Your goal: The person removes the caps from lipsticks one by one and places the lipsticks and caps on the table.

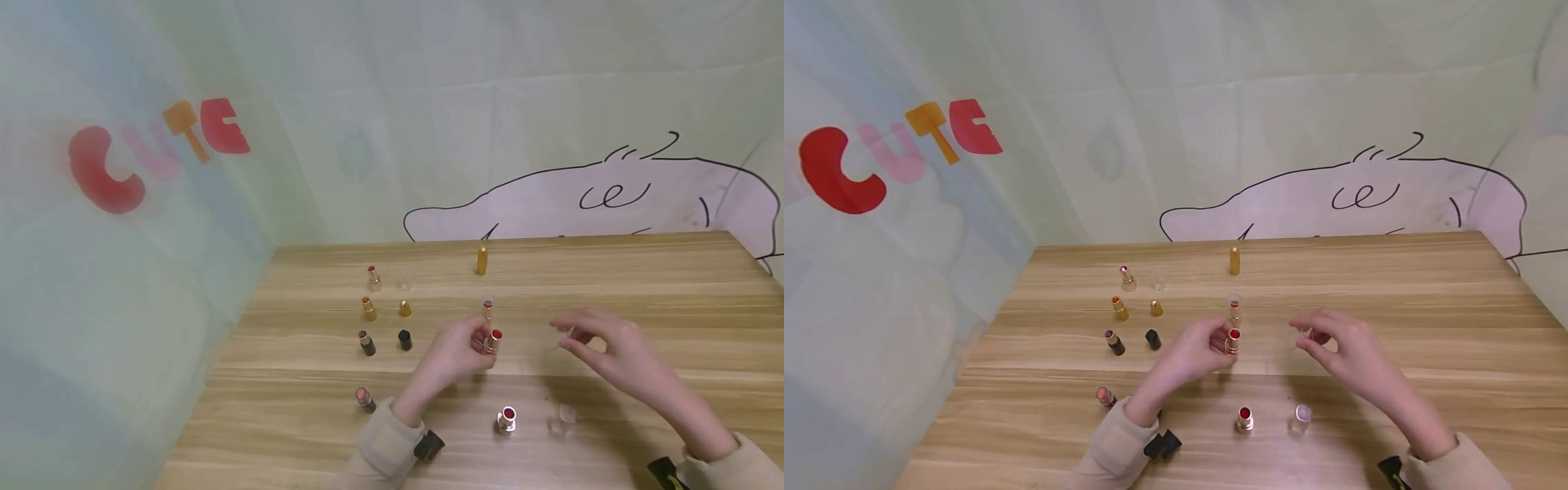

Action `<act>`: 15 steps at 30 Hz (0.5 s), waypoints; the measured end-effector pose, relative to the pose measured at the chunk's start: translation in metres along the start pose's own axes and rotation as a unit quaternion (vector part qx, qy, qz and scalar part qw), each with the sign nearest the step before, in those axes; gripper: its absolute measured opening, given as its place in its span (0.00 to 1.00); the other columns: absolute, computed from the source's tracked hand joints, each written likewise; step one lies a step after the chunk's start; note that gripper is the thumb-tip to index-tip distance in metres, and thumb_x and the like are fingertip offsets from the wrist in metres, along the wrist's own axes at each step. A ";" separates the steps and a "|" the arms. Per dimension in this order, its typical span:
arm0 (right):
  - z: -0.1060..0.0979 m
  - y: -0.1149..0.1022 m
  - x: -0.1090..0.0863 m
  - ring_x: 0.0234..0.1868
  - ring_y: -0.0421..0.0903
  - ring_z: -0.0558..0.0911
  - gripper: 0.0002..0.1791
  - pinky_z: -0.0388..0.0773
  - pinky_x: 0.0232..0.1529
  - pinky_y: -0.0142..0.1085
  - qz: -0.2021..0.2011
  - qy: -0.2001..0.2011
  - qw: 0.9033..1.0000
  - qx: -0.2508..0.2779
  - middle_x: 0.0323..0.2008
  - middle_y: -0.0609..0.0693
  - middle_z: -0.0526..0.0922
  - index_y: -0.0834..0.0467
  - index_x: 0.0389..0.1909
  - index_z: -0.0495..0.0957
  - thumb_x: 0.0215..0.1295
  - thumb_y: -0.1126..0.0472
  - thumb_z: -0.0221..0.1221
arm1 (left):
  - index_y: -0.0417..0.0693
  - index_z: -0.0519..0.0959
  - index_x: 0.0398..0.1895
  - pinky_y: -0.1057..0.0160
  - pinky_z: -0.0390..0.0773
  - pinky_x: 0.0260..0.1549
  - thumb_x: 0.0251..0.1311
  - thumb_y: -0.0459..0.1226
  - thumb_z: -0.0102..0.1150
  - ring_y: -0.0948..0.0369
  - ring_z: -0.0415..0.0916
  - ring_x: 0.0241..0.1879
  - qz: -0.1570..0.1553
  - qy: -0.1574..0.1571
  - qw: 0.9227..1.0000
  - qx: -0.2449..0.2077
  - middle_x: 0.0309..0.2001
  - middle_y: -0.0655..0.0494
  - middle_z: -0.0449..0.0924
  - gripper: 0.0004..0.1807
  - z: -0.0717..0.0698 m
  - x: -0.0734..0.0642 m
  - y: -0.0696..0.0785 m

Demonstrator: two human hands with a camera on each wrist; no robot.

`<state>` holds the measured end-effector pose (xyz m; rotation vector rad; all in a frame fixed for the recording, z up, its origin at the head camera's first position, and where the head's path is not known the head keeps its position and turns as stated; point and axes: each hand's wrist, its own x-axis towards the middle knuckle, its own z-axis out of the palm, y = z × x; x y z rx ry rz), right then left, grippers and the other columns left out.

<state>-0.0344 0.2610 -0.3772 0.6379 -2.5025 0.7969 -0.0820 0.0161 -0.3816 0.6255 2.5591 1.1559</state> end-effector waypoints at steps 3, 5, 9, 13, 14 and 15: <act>0.003 0.001 -0.001 0.30 0.27 0.76 0.20 0.75 0.30 0.24 -0.009 -0.002 1.000 -0.014 0.31 0.37 0.83 0.53 0.44 0.84 0.47 0.68 0.70 | 0.49 0.78 0.34 0.75 0.73 0.33 0.47 0.30 0.69 0.70 0.74 0.31 0.001 0.005 1.000 0.020 0.32 0.60 0.82 0.12 0.005 0.003 0.002; 0.005 0.002 -0.001 0.30 0.27 0.75 0.20 0.75 0.28 0.26 -0.014 -0.005 1.000 -0.022 0.31 0.38 0.82 0.53 0.44 0.84 0.47 0.68 0.70 | 0.50 0.78 0.33 0.75 0.72 0.31 0.46 0.31 0.70 0.71 0.74 0.30 0.006 0.009 0.999 0.037 0.32 0.60 0.81 0.12 0.008 0.004 0.002; 0.011 0.003 -0.003 0.30 0.27 0.75 0.20 0.76 0.27 0.27 -0.023 -0.009 1.000 -0.018 0.32 0.41 0.83 0.55 0.44 0.83 0.46 0.69 0.70 | 0.50 0.78 0.33 0.75 0.70 0.29 0.46 0.33 0.72 0.70 0.71 0.30 0.014 0.017 0.997 0.069 0.35 0.59 0.77 0.12 0.013 0.006 0.003; 0.017 0.006 -0.004 0.29 0.27 0.75 0.21 0.76 0.29 0.24 -0.040 -0.003 0.999 -0.011 0.30 0.42 0.82 0.57 0.43 0.83 0.44 0.71 0.70 | 0.49 0.77 0.32 0.75 0.67 0.29 0.45 0.33 0.72 0.68 0.67 0.31 0.026 0.027 0.995 0.096 0.34 0.58 0.73 0.12 0.017 0.007 0.002; 0.019 0.006 -0.005 0.29 0.27 0.75 0.21 0.76 0.29 0.24 -0.042 -0.002 0.999 -0.008 0.30 0.42 0.82 0.58 0.42 0.82 0.43 0.71 0.70 | 0.48 0.77 0.31 0.74 0.67 0.29 0.45 0.33 0.72 0.68 0.67 0.31 0.030 0.029 0.994 0.103 0.32 0.58 0.73 0.12 0.018 0.007 0.002; 0.020 0.006 -0.005 0.29 0.27 0.75 0.21 0.76 0.30 0.23 -0.043 -0.002 0.999 -0.006 0.30 0.42 0.82 0.58 0.42 0.82 0.43 0.71 0.71 | 0.48 0.77 0.30 0.74 0.66 0.29 0.45 0.32 0.72 0.67 0.66 0.31 0.032 0.030 0.993 0.108 0.31 0.58 0.72 0.12 0.019 0.008 0.001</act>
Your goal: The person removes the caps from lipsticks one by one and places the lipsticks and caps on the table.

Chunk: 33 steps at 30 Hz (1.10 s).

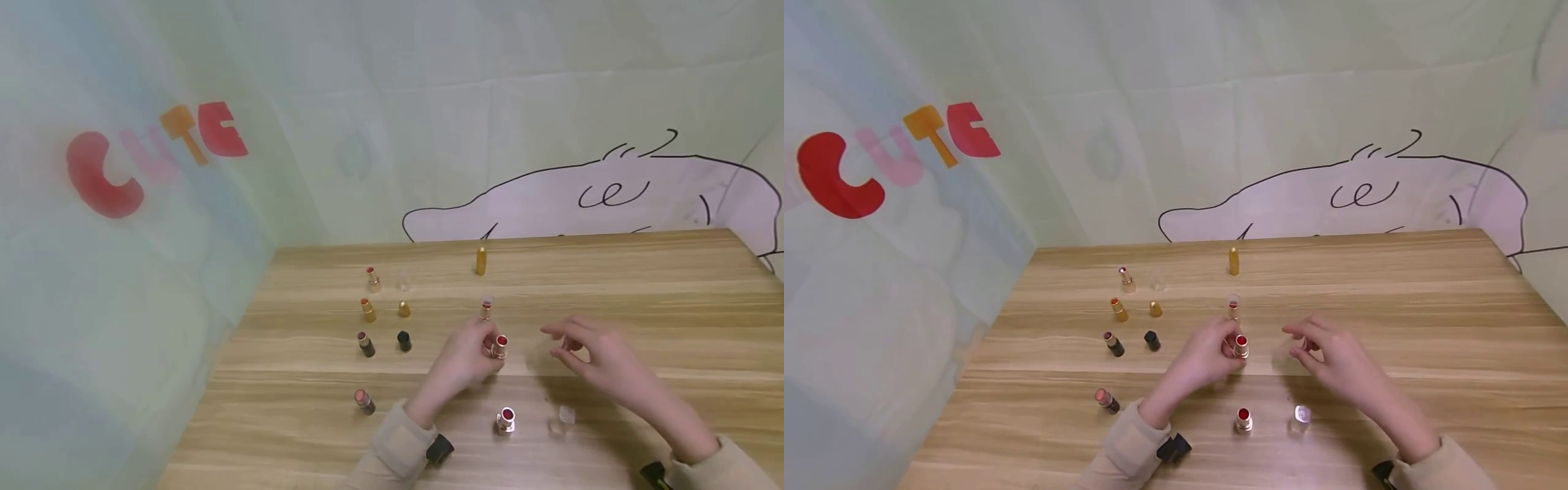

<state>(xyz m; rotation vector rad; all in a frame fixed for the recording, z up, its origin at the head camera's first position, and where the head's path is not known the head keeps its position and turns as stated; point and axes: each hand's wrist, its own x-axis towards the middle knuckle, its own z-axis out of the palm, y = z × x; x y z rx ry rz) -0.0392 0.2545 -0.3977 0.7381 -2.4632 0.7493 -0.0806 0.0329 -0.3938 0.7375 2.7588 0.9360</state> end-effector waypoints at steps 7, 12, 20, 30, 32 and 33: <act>0.007 0.003 0.001 0.28 0.28 0.75 0.19 0.77 0.29 0.25 -0.008 0.005 1.000 0.006 0.30 0.45 0.84 0.58 0.37 0.81 0.41 0.73 0.71 | 0.49 0.74 0.29 0.74 0.65 0.25 0.45 0.30 0.70 0.67 0.64 0.29 -0.014 -0.007 0.999 0.036 0.30 0.60 0.69 0.13 0.004 0.001 -0.002; 0.011 0.005 0.002 0.27 0.29 0.75 0.19 0.76 0.26 0.26 -0.022 0.004 1.000 0.000 0.29 0.46 0.83 0.59 0.36 0.82 0.39 0.74 0.71 | 0.49 0.72 0.27 0.73 0.64 0.24 0.45 0.30 0.68 0.65 0.65 0.27 -0.009 -0.012 0.998 0.060 0.28 0.60 0.69 0.13 0.006 0.002 -0.005; 0.016 0.006 -0.001 0.27 0.29 0.74 0.20 0.76 0.25 0.26 0.005 -0.011 1.000 -0.004 0.28 0.43 0.81 0.58 0.37 0.83 0.39 0.74 0.72 | 0.49 0.74 0.24 0.72 0.65 0.25 0.44 0.31 0.69 0.66 0.66 0.27 -0.010 -0.029 0.996 0.079 0.26 0.61 0.70 0.11 0.009 0.005 -0.008; 0.016 0.003 -0.003 0.28 0.32 0.78 0.17 0.77 0.26 0.25 0.057 -0.064 0.996 -0.016 0.31 0.45 0.83 0.59 0.38 0.83 0.44 0.73 0.69 | 0.50 0.73 0.23 0.72 0.64 0.25 0.45 0.31 0.69 0.66 0.65 0.26 -0.018 -0.048 0.995 0.090 0.26 0.61 0.69 0.12 0.011 0.008 -0.006; 0.016 0.004 -0.004 0.28 0.34 0.79 0.16 0.77 0.27 0.26 0.064 -0.075 0.995 -0.017 0.31 0.45 0.83 0.59 0.38 0.83 0.45 0.72 0.69 | 0.50 0.73 0.23 0.72 0.64 0.24 0.45 0.31 0.68 0.66 0.65 0.26 -0.015 -0.047 0.994 0.098 0.25 0.61 0.68 0.12 0.012 0.009 -0.006; 0.016 0.004 -0.004 0.28 0.34 0.80 0.16 0.77 0.27 0.26 0.066 -0.077 0.995 -0.019 0.31 0.45 0.83 0.59 0.38 0.83 0.45 0.72 0.69 | 0.50 0.73 0.23 0.72 0.64 0.24 0.45 0.31 0.68 0.66 0.65 0.26 -0.013 -0.047 0.994 0.101 0.25 0.61 0.68 0.11 0.012 0.009 -0.006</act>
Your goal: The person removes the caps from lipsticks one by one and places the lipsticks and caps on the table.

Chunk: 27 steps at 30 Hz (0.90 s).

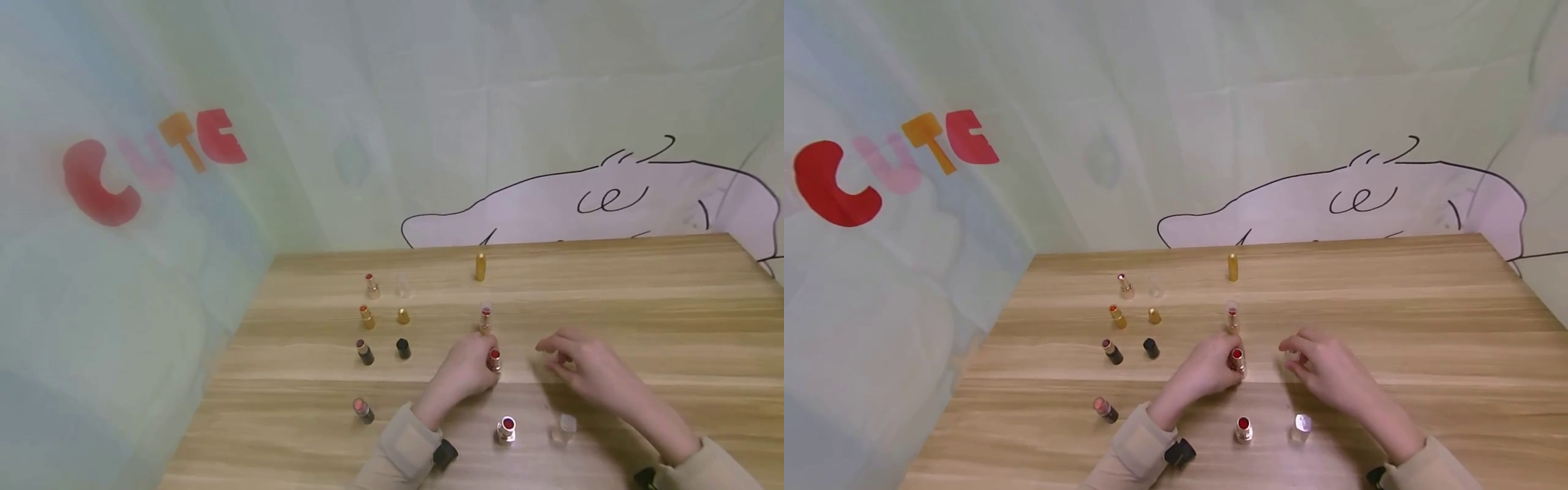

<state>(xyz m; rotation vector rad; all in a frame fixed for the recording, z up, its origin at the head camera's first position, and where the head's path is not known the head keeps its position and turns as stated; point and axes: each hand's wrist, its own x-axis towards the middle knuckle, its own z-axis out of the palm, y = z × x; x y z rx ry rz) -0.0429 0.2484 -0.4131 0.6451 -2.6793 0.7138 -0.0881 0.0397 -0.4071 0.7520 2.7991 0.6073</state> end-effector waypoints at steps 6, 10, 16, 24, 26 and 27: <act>0.002 0.000 -0.001 0.28 0.34 0.79 0.16 0.78 0.28 0.26 -0.005 0.002 1.000 0.000 0.31 0.45 0.83 0.59 0.37 0.83 0.44 0.72 0.69 | 0.51 0.74 0.24 0.71 0.64 0.24 0.44 0.31 0.69 0.66 0.65 0.26 -0.004 -0.005 1.000 0.001 0.26 0.62 0.69 0.11 0.002 0.000 0.000; 0.002 0.001 0.000 0.29 0.33 0.78 0.16 0.78 0.28 0.26 -0.009 0.001 1.000 -0.001 0.31 0.44 0.82 0.58 0.37 0.82 0.44 0.72 0.69 | 0.51 0.74 0.24 0.71 0.63 0.24 0.44 0.31 0.69 0.66 0.64 0.26 -0.002 -0.003 1.000 0.000 0.26 0.62 0.68 0.11 0.001 0.000 0.000; 0.003 0.002 0.001 0.29 0.33 0.78 0.16 0.79 0.28 0.27 -0.030 0.008 0.999 -0.007 0.30 0.45 0.83 0.59 0.37 0.82 0.43 0.73 0.69 | 0.51 0.73 0.24 0.71 0.63 0.23 0.44 0.31 0.69 0.66 0.64 0.26 0.001 -0.002 1.000 0.003 0.25 0.62 0.68 0.12 -0.001 -0.001 0.001; 0.004 0.003 -0.001 0.30 0.34 0.78 0.17 0.79 0.30 0.29 -0.027 -0.009 1.000 -0.003 0.31 0.45 0.83 0.59 0.39 0.81 0.45 0.73 0.69 | 0.52 0.73 0.25 0.72 0.65 0.26 0.44 0.32 0.69 0.66 0.65 0.27 -0.010 -0.015 1.000 0.019 0.27 0.62 0.69 0.13 0.000 -0.002 0.005; 0.004 0.003 -0.001 0.30 0.33 0.78 0.19 0.79 0.30 0.29 -0.023 -0.014 1.000 0.001 0.32 0.45 0.83 0.60 0.42 0.81 0.45 0.72 0.68 | 0.51 0.73 0.25 0.71 0.66 0.26 0.44 0.32 0.69 0.66 0.65 0.27 -0.016 -0.011 1.000 0.017 0.28 0.62 0.69 0.12 0.000 -0.003 0.006; 0.004 0.004 -0.001 0.30 0.33 0.78 0.20 0.79 0.30 0.29 -0.022 -0.015 1.000 0.002 0.32 0.45 0.83 0.60 0.43 0.81 0.45 0.72 0.69 | 0.51 0.73 0.25 0.71 0.66 0.26 0.45 0.32 0.69 0.66 0.66 0.27 -0.020 -0.010 1.000 0.016 0.28 0.62 0.69 0.12 0.000 -0.003 0.006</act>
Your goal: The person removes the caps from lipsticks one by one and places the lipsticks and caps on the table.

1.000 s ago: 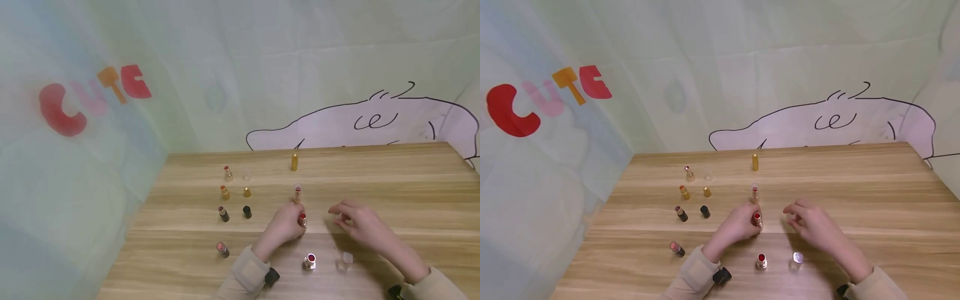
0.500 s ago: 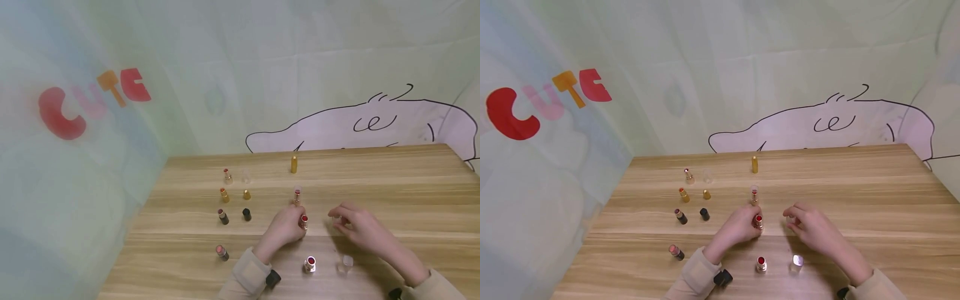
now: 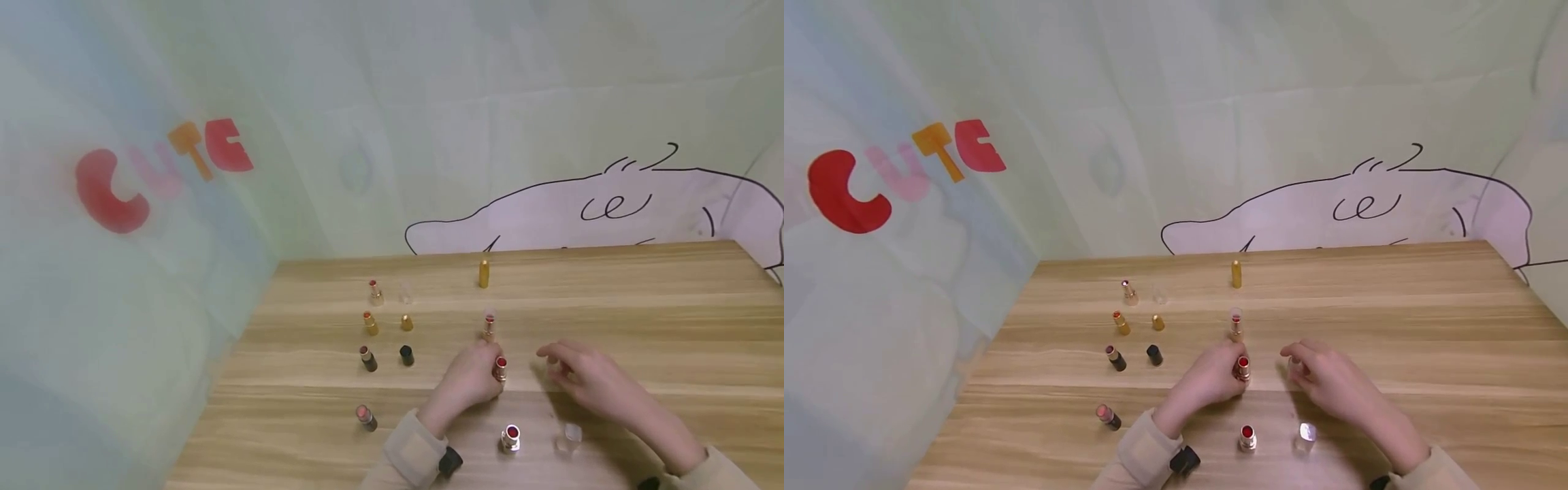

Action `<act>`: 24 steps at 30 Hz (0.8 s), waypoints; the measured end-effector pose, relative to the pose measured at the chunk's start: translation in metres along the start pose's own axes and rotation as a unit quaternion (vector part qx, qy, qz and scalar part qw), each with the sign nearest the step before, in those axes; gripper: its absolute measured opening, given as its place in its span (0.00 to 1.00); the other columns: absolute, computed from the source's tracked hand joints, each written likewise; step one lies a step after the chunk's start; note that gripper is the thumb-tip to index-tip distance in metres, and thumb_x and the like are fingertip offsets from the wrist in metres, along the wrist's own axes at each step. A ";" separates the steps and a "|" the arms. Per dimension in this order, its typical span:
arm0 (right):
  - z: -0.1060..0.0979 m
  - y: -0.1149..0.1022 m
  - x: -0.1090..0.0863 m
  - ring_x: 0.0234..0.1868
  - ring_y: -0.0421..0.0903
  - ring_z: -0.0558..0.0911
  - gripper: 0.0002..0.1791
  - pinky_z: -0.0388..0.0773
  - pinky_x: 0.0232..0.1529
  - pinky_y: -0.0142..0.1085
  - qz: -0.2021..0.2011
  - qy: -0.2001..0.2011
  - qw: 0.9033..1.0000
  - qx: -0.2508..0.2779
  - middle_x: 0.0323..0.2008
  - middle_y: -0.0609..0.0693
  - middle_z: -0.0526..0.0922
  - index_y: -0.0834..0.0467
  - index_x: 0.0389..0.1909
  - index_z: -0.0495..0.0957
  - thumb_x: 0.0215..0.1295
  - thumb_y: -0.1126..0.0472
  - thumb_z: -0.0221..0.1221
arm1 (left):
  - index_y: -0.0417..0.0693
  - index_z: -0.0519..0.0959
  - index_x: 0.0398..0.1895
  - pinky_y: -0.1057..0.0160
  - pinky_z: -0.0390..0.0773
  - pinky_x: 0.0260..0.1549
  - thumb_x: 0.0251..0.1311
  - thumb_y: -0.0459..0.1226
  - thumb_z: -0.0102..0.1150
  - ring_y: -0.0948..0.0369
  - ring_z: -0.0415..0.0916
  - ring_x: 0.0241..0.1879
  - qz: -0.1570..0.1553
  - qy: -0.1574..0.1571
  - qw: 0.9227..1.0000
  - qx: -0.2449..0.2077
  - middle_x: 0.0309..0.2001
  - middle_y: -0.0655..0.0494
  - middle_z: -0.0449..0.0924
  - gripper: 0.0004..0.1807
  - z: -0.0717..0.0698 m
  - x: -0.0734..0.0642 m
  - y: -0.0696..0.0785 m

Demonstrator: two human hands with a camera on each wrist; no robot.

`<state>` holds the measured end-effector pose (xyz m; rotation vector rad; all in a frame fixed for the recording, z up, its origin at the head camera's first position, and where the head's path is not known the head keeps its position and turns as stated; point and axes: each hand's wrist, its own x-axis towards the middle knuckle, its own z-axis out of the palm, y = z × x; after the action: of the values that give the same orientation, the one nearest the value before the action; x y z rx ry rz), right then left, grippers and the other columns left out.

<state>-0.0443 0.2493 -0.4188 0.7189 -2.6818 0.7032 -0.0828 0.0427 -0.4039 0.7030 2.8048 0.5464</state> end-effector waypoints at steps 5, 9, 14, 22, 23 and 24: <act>-0.001 -0.001 -0.002 0.30 0.33 0.78 0.25 0.78 0.29 0.28 0.002 0.004 1.000 -0.005 0.34 0.45 0.84 0.60 0.47 0.80 0.43 0.71 0.70 | 0.51 0.74 0.26 0.70 0.68 0.27 0.46 0.32 0.69 0.65 0.65 0.26 -0.020 -0.005 1.000 -0.006 0.28 0.62 0.70 0.11 -0.001 -0.002 0.002; -0.004 -0.001 -0.003 0.31 0.36 0.81 0.28 0.80 0.31 0.31 0.003 0.007 1.000 -0.025 0.38 0.48 0.85 0.58 0.49 0.79 0.42 0.69 0.71 | 0.50 0.73 0.26 0.70 0.68 0.27 0.45 0.30 0.69 0.65 0.64 0.27 -0.022 -0.008 1.000 -0.012 0.28 0.61 0.69 0.12 -0.002 -0.003 0.001; -0.010 -0.002 -0.006 0.38 0.46 0.84 0.29 0.82 0.37 0.41 0.008 0.003 0.999 -0.050 0.43 0.51 0.84 0.57 0.51 0.78 0.43 0.69 0.70 | 0.47 0.77 0.38 0.70 0.69 0.27 0.48 0.29 0.66 0.64 0.66 0.27 -0.034 -0.006 0.998 -0.053 0.30 0.60 0.72 0.14 -0.004 -0.004 -0.001; -0.023 -0.005 0.002 0.45 0.52 0.83 0.26 0.81 0.44 0.49 -0.022 0.050 0.996 -0.063 0.45 0.52 0.84 0.57 0.49 0.79 0.44 0.74 0.66 | 0.43 0.77 0.46 0.69 0.71 0.26 0.53 0.25 0.58 0.63 0.69 0.28 -0.070 -0.007 0.993 -0.098 0.32 0.56 0.78 0.16 -0.017 -0.007 -0.004; -0.025 -0.005 0.005 0.45 0.53 0.83 0.25 0.80 0.44 0.49 -0.032 0.059 0.996 -0.066 0.44 0.52 0.84 0.58 0.49 0.79 0.45 0.73 0.66 | 0.43 0.77 0.46 0.68 0.71 0.25 0.54 0.26 0.58 0.62 0.69 0.28 -0.074 -0.007 0.992 -0.102 0.32 0.56 0.78 0.16 -0.019 -0.008 -0.006; -0.026 -0.006 0.009 0.44 0.52 0.83 0.25 0.80 0.44 0.49 -0.040 0.066 0.995 -0.070 0.43 0.52 0.84 0.58 0.48 0.79 0.46 0.73 0.67 | 0.42 0.77 0.46 0.68 0.71 0.25 0.54 0.26 0.59 0.62 0.69 0.28 -0.076 -0.006 0.991 -0.107 0.31 0.55 0.77 0.15 -0.021 -0.008 -0.007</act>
<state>-0.0448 0.2554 -0.3910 0.7142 -2.5367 0.5181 -0.0847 0.0261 -0.3865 0.4439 2.7040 0.7942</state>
